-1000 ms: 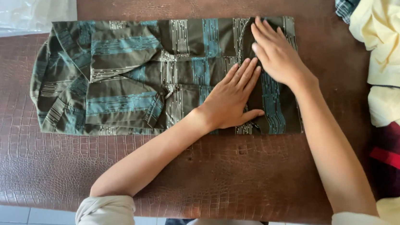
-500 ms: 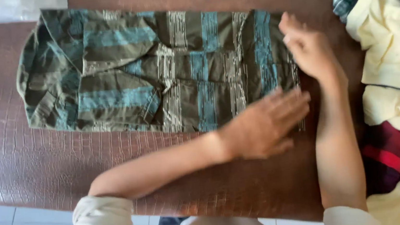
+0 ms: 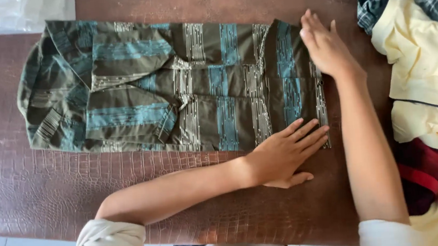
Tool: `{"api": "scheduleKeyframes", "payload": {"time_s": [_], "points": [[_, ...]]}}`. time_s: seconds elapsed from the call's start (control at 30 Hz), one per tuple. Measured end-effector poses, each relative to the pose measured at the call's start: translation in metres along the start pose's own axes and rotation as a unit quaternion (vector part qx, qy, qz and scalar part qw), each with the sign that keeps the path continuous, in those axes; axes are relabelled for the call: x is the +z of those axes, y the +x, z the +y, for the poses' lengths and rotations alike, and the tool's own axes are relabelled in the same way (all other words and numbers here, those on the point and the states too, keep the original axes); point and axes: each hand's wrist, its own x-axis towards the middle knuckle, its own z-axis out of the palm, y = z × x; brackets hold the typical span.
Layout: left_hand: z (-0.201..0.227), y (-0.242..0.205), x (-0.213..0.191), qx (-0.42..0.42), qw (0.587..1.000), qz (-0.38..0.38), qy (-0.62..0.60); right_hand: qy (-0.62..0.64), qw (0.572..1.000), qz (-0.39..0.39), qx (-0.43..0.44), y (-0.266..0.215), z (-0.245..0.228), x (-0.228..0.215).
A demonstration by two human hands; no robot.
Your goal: Folding a patterned shirt on a brown flat surface.
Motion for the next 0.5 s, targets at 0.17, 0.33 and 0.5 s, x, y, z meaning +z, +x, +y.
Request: {"api": "scheduleKeyframes", "payload": {"time_s": [0.17, 0.33, 0.5], "points": [[-0.004, 0.002, -0.015, -0.008, 0.996, 0.068, -0.064, 0.093, 0.974, 0.168, -0.123, -0.022, 0.009, 0.004], [-0.021, 0.009, -0.039, -0.087, 0.983, 0.156, -0.031, 0.129, 0.938, 0.199, -0.252, -0.037, -0.02, 0.01], [-0.04, 0.004, -0.014, -0.109, 0.992, 0.068, 0.01, 0.031, 0.972, 0.113, -0.202, -0.009, -0.019, 0.039]]}}
